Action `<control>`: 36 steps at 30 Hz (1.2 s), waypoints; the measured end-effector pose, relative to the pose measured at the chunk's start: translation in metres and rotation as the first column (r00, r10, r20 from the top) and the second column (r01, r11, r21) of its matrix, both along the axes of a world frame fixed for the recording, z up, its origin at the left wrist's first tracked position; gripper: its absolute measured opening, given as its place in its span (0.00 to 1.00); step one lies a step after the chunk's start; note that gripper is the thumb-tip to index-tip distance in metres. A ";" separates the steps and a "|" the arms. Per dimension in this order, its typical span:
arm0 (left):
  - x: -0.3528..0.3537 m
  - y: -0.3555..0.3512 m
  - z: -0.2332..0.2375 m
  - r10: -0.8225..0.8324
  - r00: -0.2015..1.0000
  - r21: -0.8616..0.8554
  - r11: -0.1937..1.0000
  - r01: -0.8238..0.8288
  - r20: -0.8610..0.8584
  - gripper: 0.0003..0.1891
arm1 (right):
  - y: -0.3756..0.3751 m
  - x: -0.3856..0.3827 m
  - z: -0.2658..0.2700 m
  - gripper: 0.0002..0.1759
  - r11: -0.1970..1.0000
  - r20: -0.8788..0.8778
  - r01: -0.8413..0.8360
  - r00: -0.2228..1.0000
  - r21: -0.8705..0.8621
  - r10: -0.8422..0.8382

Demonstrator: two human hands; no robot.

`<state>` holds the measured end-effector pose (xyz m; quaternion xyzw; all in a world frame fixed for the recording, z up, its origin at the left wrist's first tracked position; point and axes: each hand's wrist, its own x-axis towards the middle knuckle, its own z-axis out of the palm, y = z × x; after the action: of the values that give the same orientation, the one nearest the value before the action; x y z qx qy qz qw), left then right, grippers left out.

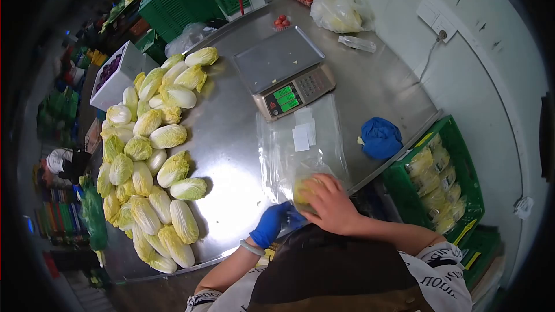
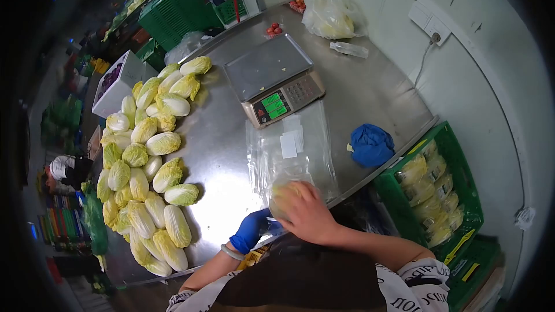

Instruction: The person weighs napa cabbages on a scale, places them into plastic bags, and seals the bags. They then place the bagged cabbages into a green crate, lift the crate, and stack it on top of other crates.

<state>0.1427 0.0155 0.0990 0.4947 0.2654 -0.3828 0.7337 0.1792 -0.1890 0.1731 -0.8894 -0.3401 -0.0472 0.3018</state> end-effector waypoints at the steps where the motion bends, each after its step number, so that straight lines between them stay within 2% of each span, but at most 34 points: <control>1: -0.002 0.004 -0.009 0.046 0.998 -0.012 0.999 -0.046 0.036 0.17 | 0.005 -0.001 -0.002 0.16 0.998 0.015 -0.013 1.000 -0.056 0.014; 2: -0.001 0.006 -0.006 0.009 0.996 0.043 0.999 -0.013 0.093 0.16 | 0.009 -0.002 -0.009 0.13 0.994 0.028 -0.022 0.999 -0.110 0.025; 3: 0.000 0.004 -0.005 0.051 0.993 0.031 0.998 -0.054 0.108 0.15 | 0.012 -0.003 -0.019 0.12 0.986 0.038 -0.028 0.999 -0.164 0.035; 4: 0.001 0.001 -0.004 0.088 0.989 0.019 0.996 -0.091 0.121 0.15 | 0.014 -0.001 -0.031 0.11 0.995 0.047 -0.025 0.998 -0.092 0.030; 5: -0.002 0.000 -0.004 0.122 0.984 0.007 0.992 -0.124 0.133 0.15 | 0.016 0.000 -0.028 0.11 0.995 0.009 -0.037 0.999 -0.097 0.038; 6: -0.006 0.002 -0.009 -0.055 0.912 0.166 0.986 -0.014 0.405 0.15 | 0.017 0.003 -0.023 0.11 0.993 -0.029 -0.050 0.998 -0.103 0.047; 7: -0.005 0.002 -0.009 0.057 0.955 0.054 0.996 -0.076 0.292 0.15 | 0.018 0.005 -0.020 0.11 0.992 -0.066 -0.064 0.996 -0.110 0.057; 8: 0.001 0.001 -0.008 0.154 0.975 -0.051 0.988 -0.148 0.159 0.16 | 0.017 0.004 -0.020 0.11 0.984 0.024 -0.099 0.994 -0.148 0.104; 9: 0.004 -0.001 -0.007 0.231 0.973 -0.144 0.963 -0.227 0.011 0.16 | 0.013 0.005 -0.014 0.09 0.979 0.035 -0.108 0.993 -0.171 0.116; 10: 0.004 0.001 -0.013 0.195 0.979 -0.178 0.967 -0.183 0.052 0.18 | 0.006 0.007 -0.001 0.07 0.974 0.046 -0.112 0.991 -0.195 0.123; 11: 0.006 0.005 -0.017 0.078 0.984 -0.192 0.980 -0.047 0.160 0.18 | -0.002 0.013 0.016 0.05 0.968 0.060 -0.116 0.989 -0.222 0.132; 12: 0.010 0.008 -0.019 0.118 0.981 -0.256 0.964 -0.075 0.156 0.19 | -0.019 0.016 0.058 0.04 0.996 0.188 0.009 0.982 -0.086 0.007; 13: 0.010 0.011 -0.020 0.162 0.978 -0.321 0.940 -0.113 0.133 0.19 | -0.041 0.014 0.089 0.05 0.923 0.093 0.171 0.972 0.346 -0.215; 15: 0.010 0.014 -0.013 0.153 0.986 -0.321 0.939 -0.124 0.067 0.19 | -0.075 -0.002 0.112 0.05 0.706 0.015 0.542 0.788 0.456 -0.615; 17: 0.002 0.011 -0.006 0.072 0.938 -0.186 0.982 -0.007 0.340 0.17 | -0.098 0.018 0.107 0.04 0.751 0.249 0.396 0.774 0.528 -0.583; 18: 0.002 0.010 -0.008 0.105 0.954 -0.219 0.975 -0.043 0.279 0.17 | -0.104 0.033 0.101 0.05 0.776 0.365 0.309 0.747 0.550 -0.556; 19: 0.003 0.010 -0.010 0.140 0.967 -0.249 0.965 -0.086 0.212 0.17 | -0.106 0.052 0.083 0.15 0.927 0.550 0.238 0.751 0.290 -0.365; 20: 0.002 0.009 -0.012 0.176 0.974 -0.274 0.953 -0.132 0.141 0.16 | -0.106 0.065 0.055 0.27 0.986 0.664 0.169 0.738 -0.006 -0.123; 22: 0.000 0.007 -0.012 0.211 0.970 -0.297 0.940 -0.167 0.122 0.16 | -0.099 0.073 0.000 0.35 0.865 0.370 0.209 0.928 -0.455 -0.030; 23: 0.001 0.005 -0.012 0.232 0.966 -0.308 0.933 -0.188 0.114 0.16 | -0.099 0.072 -0.022 0.39 0.857 -0.007 0.080 0.995 -0.509 -0.097; 24: 0.000 0.001 -0.011 0.253 0.958 -0.282 0.937 -0.208 0.133 0.16 | -0.099 0.065 -0.045 0.43 0.856 -0.385 -0.061 0.908 -0.513 -0.166; 26: 0.000 -0.002 -0.014 0.222 0.958 -0.294 0.942 -0.163 0.181 0.17 | -0.101 0.049 -0.089 0.47 0.904 -0.591 -0.249 0.807 -0.349 -0.006; 27: 0.000 -0.004 -0.017 0.211 0.956 -0.300 0.943 -0.144 0.202 0.17 | -0.093 0.038 -0.092 0.45 0.953 -0.631 -0.243 0.772 -0.179 0.079; 28: -0.002 -0.006 -0.024 0.168 0.947 -0.302 0.950 -0.081 0.275 0.17 | -0.085 0.026 -0.100 0.42 0.989 -0.758 -0.138 0.651 -0.056 0.048; 29: -0.010 -0.007 -0.026 0.147 0.931 -0.221 0.972 -0.074 0.334 0.17 | -0.080 0.014 -0.113 0.39 0.999 -0.863 -0.006 0.504 0.041 0.039; 31: -0.023 -0.005 -0.026 0.081 0.892 -0.046 0.997 -0.068 0.444 0.17 | -0.083 -0.013 -0.167 0.29 0.966 -0.835 0.227 0.550 0.122 -0.023; 32: -0.036 0.001 -0.039 -0.075 0.872 0.112 0.993 0.023 0.484 0.17 | -0.083 -0.031 -0.191 0.23 0.928 -0.810 0.335 0.582 0.165 -0.066; 33: -0.054 0.003 -0.044 -0.019 0.906 0.026 1.000 0.009 0.423 0.17 | -0.081 -0.048 -0.206 0.20 0.903 -0.812 0.415 0.561 0.108 -0.161; 34: -0.075 0.002 -0.044 0.037 0.962 -0.049 0.998 -0.024 0.270 0.17 | -0.073 -0.059 -0.200 0.21 0.852 -0.943 0.521 0.307 0.053 -0.130; 35: -0.095 0.001 -0.043 0.078 0.991 -0.115 0.991 -0.066 0.105 0.17 | -0.065 -0.070 -0.191 0.23 0.795 -0.997 0.605 0.028 -0.036 -0.066; 36: -0.116 -0.002 -0.051 0.141 0.984 -0.046 0.990 -0.137 0.109 0.17 | -0.061 -0.081 -0.195 0.24 0.791 -0.995 0.612 -0.089 -0.012 0.053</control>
<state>0.0270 0.0139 0.0480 0.4815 0.2504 -0.3075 0.7816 0.0984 -0.2498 -0.0220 -0.5996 0.2050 0.4493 0.6298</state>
